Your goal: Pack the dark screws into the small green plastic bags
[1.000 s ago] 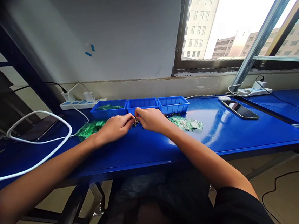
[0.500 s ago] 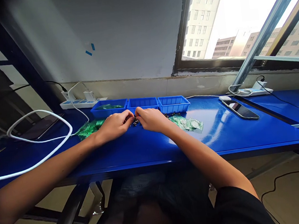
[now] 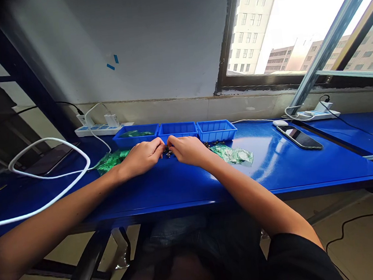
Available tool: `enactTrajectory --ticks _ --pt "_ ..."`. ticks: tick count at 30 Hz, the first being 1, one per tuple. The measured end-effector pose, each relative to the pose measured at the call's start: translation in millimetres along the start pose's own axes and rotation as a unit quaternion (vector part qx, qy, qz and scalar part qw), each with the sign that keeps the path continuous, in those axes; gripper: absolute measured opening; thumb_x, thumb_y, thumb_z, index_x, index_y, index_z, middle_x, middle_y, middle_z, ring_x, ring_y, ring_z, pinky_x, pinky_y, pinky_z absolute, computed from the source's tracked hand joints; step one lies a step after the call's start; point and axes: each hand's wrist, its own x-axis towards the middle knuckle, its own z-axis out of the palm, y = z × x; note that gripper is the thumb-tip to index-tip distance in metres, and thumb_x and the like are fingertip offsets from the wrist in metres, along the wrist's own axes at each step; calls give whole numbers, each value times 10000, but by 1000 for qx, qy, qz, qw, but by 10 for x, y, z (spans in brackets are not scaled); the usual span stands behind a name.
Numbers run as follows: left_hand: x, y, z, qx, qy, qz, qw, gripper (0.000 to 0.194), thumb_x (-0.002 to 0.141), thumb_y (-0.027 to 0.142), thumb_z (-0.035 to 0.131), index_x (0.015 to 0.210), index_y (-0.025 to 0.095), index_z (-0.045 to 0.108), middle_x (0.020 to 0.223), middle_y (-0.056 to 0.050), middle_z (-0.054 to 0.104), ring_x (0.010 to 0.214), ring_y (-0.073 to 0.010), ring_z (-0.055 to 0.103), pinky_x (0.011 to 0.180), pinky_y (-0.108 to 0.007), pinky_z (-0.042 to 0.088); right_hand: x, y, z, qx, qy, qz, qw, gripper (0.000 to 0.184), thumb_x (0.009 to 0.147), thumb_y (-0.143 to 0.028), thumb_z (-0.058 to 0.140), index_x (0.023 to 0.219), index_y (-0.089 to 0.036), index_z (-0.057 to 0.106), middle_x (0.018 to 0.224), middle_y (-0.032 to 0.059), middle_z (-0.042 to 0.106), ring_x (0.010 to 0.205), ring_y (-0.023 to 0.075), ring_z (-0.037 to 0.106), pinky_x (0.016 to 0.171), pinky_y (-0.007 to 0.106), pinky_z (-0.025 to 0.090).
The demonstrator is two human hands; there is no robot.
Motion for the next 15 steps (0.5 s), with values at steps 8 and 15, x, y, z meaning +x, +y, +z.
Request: enactTrajectory --ticks 8,15 --pt "-11 -3 4 7 -4 -1 1000 338 923 357 222 825 226 518 863 -40 687 797 -232 638 630 -286 399 -4 -14 -14 17 3 -3 1000 204 902 -207 397 1052 -159 527 902 51 676 835 184 613 633 248 311" --pt "-12 15 -11 16 -16 -7 1000 336 926 355 226 827 227 520 872 -42 686 809 -235 636 638 -285 406 -1 -4 -2 9 13 -7 1000 197 893 -196 380 989 -168 550 873 52 671 768 169 597 629 246 300"
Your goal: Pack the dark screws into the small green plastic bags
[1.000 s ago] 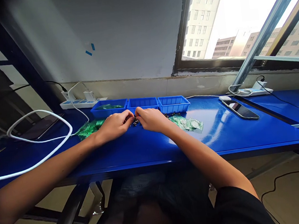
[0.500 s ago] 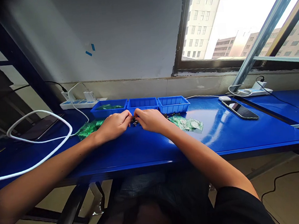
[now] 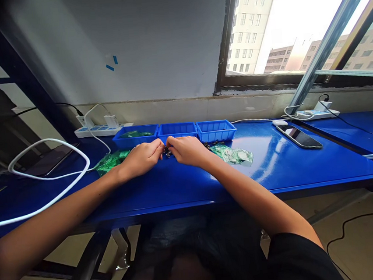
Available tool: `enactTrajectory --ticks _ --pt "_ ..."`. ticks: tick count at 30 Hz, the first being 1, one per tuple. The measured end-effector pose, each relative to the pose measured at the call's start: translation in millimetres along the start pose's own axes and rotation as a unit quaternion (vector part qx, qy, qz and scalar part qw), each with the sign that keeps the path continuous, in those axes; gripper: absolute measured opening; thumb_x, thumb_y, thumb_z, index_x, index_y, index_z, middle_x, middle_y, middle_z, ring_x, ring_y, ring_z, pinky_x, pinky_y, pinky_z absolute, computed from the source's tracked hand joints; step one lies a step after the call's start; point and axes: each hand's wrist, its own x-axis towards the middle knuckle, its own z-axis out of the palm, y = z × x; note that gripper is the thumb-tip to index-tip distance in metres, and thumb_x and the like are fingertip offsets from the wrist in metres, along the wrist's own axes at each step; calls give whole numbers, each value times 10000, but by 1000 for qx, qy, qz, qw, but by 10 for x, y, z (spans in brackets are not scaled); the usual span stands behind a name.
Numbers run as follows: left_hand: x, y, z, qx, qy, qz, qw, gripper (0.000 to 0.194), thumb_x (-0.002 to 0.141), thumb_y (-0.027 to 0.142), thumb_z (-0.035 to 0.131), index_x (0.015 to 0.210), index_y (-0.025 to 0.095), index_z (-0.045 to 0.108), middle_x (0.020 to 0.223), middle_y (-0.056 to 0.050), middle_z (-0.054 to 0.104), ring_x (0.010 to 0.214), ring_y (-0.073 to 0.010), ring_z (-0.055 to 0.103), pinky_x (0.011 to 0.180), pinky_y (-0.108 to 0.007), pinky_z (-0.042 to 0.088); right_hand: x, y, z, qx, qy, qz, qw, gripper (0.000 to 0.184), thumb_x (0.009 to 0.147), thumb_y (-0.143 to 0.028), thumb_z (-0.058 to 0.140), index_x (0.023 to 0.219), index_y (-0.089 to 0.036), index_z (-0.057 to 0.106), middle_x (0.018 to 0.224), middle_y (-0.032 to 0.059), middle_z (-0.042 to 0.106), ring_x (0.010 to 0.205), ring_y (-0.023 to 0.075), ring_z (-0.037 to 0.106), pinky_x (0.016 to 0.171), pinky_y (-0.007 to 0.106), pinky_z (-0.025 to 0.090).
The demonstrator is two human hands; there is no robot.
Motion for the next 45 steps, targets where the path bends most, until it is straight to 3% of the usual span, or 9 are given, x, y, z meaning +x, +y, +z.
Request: enactTrajectory --ticks 14,23,39,45 --pt "4 -12 29 -14 1 12 1000 301 918 355 251 852 232 518 847 -31 685 784 -232 637 617 -285 395 3 -34 -9 -14 -4 24 1000 222 892 -207 375 978 -174 577 921 50 682 828 188 617 616 245 307" --pt "5 -28 54 -77 42 16 996 229 865 368 439 1032 220 490 785 2 667 736 -212 638 580 -275 390 11 -23 -14 -8 23 59 998 227 891 -223 395 1026 -177 572 873 54 687 838 206 630 621 253 327" --pt "9 -54 82 -104 46 51 992 222 898 359 381 1031 204 468 752 -3 650 684 -201 624 546 -264 367 9 -7 3 3 40 55 998 205 879 -222 416 1002 -184 576 820 45 679 802 191 623 614 250 318" --pt "14 -55 83 -76 48 35 995 223 918 340 336 1040 206 465 796 -21 668 705 -219 638 564 -274 383 11 3 18 18 50 45 998 191 875 -211 428 1013 -182 557 777 25 658 742 166 601 593 241 294"
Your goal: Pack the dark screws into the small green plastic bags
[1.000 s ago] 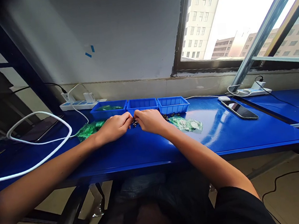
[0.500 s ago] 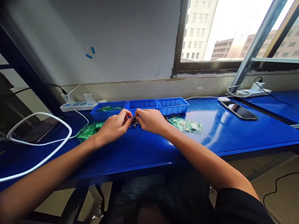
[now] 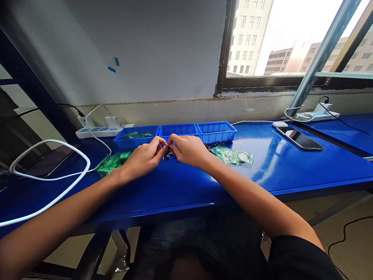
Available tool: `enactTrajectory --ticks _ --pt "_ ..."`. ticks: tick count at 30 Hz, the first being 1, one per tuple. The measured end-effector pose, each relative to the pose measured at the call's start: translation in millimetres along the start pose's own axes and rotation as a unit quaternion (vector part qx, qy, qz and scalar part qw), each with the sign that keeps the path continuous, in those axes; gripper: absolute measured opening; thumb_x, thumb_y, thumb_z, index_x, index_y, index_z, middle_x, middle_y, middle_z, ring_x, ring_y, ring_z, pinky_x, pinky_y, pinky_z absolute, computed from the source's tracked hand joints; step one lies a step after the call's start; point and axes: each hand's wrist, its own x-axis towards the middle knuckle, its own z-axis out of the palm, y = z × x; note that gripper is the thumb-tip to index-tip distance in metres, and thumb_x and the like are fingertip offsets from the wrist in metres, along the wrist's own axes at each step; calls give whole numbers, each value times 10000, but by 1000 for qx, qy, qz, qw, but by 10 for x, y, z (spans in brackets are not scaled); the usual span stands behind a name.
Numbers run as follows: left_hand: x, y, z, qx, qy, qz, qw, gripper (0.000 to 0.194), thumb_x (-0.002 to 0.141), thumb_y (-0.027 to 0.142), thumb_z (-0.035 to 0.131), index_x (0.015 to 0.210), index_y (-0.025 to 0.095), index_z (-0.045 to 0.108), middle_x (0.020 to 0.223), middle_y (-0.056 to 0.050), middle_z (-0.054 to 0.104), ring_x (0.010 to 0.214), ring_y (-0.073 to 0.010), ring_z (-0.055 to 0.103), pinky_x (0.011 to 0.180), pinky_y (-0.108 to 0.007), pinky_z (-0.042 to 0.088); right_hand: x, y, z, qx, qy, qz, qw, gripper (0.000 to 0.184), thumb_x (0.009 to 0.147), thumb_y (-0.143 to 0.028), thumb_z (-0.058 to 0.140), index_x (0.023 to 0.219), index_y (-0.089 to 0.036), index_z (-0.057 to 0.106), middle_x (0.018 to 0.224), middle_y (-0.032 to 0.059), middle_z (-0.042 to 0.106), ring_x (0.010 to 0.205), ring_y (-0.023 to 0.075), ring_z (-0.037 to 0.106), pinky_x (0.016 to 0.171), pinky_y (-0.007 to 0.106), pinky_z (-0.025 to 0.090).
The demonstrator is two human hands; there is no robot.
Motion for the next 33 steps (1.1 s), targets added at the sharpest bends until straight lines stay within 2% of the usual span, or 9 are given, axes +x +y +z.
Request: enactTrajectory --ticks 5,10,16,19,22,27,33 --pt "0 15 -5 -8 -15 -10 1000 255 930 349 294 1021 210 489 815 -31 680 748 -230 644 604 -282 408 -3 9 11 17 15 -14 1000 190 869 -213 450 1036 -177 532 749 11 633 683 143 572 574 233 275" --pt "0 16 -2 -6 -17 -14 1000 281 930 346 275 1024 214 504 817 -33 681 759 -230 641 614 -283 410 -1 7 8 16 6 -20 1000 170 866 -196 445 1003 -179 543 752 14 641 715 154 585 584 233 282" --pt "12 2 -1 5 -9 -8 1000 300 924 374 301 987 231 556 825 -18 690 767 -217 641 622 -274 415 27 25 -13 1 -8 16 1000 212 896 -207 383 1029 -162 541 841 57 676 762 194 613 594 250 299" --pt "32 -24 0 18 -6 -10 1000 274 902 332 348 997 228 583 837 -16 696 765 -202 641 644 -271 430 63 133 -37 -5 12 51 999 220 894 -215 380 1020 -160 551 847 66 682 762 204 613 589 255 304" --pt "48 -63 4 32 -4 -5 999 253 866 274 398 1007 229 603 894 -17 699 800 -191 639 701 -271 447 89 313 -80 -16 59 106 992 223 882 -226 389 992 -162 572 778 60 675 717 203 603 583 256 313" --pt "64 -105 22 53 -18 0 998 227 827 258 451 962 225 631 973 -24 693 856 -201 633 718 -276 457 87 627 -134 -42 131 211 968 218 839 -233 433 924 -168 622 786 76 670 742 221 598 579 262 343" --pt "83 -92 40 61 -36 -21 997 198 818 313 503 906 234 661 878 -14 708 814 -208 640 678 -278 453 74 835 -115 -53 127 312 940 220 812 -239 481 923 -185 663 863 106 683 815 252 610 597 285 387"
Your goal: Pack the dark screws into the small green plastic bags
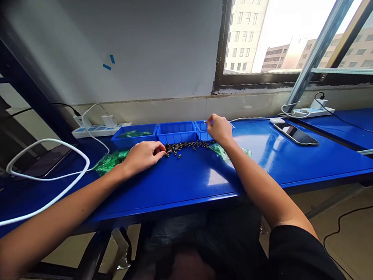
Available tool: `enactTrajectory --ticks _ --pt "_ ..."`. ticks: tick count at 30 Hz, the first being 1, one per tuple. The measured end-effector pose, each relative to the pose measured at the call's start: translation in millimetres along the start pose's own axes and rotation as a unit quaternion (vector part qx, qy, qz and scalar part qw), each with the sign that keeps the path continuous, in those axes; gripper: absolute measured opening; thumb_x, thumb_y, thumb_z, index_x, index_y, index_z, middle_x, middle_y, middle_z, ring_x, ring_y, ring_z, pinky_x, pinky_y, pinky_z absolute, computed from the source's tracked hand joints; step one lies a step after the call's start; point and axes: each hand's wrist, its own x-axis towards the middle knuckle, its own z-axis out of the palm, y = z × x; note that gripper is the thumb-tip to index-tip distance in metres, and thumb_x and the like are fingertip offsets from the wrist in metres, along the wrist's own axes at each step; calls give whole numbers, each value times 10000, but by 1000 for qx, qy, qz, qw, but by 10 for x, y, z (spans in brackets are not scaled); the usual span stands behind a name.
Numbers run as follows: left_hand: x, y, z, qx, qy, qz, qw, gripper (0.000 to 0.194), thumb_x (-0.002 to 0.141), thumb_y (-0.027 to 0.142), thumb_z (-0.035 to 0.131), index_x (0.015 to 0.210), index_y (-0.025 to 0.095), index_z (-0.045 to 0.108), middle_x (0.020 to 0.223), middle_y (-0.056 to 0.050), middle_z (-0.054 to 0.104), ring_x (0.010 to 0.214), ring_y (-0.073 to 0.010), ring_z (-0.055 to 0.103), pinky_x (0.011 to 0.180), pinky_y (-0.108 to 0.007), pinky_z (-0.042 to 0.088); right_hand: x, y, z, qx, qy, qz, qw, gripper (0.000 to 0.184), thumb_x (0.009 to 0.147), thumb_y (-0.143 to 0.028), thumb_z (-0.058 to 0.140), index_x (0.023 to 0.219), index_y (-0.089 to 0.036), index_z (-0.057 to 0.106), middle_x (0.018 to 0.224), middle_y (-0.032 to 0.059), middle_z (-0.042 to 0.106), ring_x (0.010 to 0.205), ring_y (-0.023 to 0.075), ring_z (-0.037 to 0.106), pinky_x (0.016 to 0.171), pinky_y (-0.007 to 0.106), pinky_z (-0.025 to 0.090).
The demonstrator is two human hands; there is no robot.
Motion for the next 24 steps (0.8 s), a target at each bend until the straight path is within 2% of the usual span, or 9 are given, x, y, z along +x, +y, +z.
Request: enactTrajectory --ticks 3,6,11,17,24 --pt "-4 19 4 7 -15 3 1000 195 816 325 514 904 246 669 893 -12 707 830 -215 640 693 -283 456 5 3 10 -13 -6 20 1000 234 816 -256 487 951 -187 666 892 118 685 831 261 613 618 301 403" --pt "-13 42 8 25 -22 -2 999 208 819 335 511 934 253 664 916 -15 705 856 -229 639 703 -292 458 -25 -50 5 -13 -12 10 1000 248 833 -276 479 976 -179 657 914 116 686 868 264 612 643 304 409" --pt "-29 67 19 43 -30 -16 999 250 827 337 499 1026 251 624 919 -21 707 862 -242 643 695 -301 461 -146 -224 -2 7 -24 -60 998 250 856 -310 460 958 -184 651 834 76 683 797 225 610 622 274 387" --pt "-18 52 45 84 -23 2 996 236 852 330 453 968 243 639 1003 -52 694 939 -266 632 721 -313 460 -334 -458 17 27 -82 -155 984 215 856 -311 476 930 -197 643 723 27 655 711 190 600 565 257 324" --pt "-4 49 51 110 -24 -6 994 258 847 291 423 956 223 647 975 -73 696 914 -279 638 704 -316 455 -406 -523 16 24 -118 -178 977 189 847 -298 493 904 -204 647 681 12 636 696 176 585 556 249 294"
